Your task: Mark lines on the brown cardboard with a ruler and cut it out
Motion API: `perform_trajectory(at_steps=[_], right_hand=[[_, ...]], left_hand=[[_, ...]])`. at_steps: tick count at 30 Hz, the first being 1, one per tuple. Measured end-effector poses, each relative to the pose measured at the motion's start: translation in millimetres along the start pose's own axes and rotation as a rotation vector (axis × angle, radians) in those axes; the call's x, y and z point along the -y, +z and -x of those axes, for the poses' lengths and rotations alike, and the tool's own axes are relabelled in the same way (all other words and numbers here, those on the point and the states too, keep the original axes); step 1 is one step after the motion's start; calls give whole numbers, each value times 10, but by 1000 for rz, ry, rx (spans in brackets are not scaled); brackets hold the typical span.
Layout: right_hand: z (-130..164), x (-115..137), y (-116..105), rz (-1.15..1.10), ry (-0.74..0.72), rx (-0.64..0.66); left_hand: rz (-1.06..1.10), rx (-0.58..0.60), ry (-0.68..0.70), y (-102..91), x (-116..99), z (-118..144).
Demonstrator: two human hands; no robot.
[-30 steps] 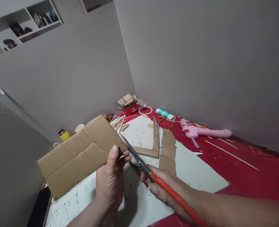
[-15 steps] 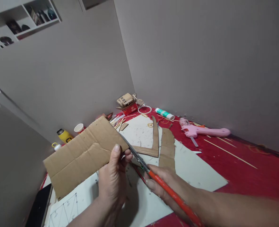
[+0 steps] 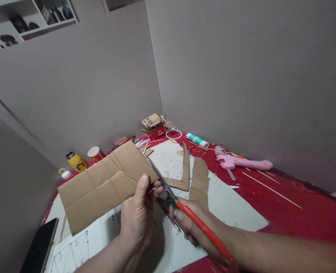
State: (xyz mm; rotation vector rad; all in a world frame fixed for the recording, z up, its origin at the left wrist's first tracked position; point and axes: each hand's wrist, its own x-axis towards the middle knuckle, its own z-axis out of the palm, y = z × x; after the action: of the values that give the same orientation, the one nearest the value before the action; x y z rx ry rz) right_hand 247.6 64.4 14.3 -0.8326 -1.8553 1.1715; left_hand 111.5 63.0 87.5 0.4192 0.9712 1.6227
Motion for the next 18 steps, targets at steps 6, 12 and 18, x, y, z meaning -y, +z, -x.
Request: perform_trajectory(at_steps=[6,12,18], right_hand=[[4,-24,-44,46,-34,20],[25,41,-73,28,33,71],[49,78,-55,39,79,12]], left_hand=[[-35,18,-61,31,24,63],[-82,28,-71,-3,36,76],[-92,51,-82,-36,81,60]])
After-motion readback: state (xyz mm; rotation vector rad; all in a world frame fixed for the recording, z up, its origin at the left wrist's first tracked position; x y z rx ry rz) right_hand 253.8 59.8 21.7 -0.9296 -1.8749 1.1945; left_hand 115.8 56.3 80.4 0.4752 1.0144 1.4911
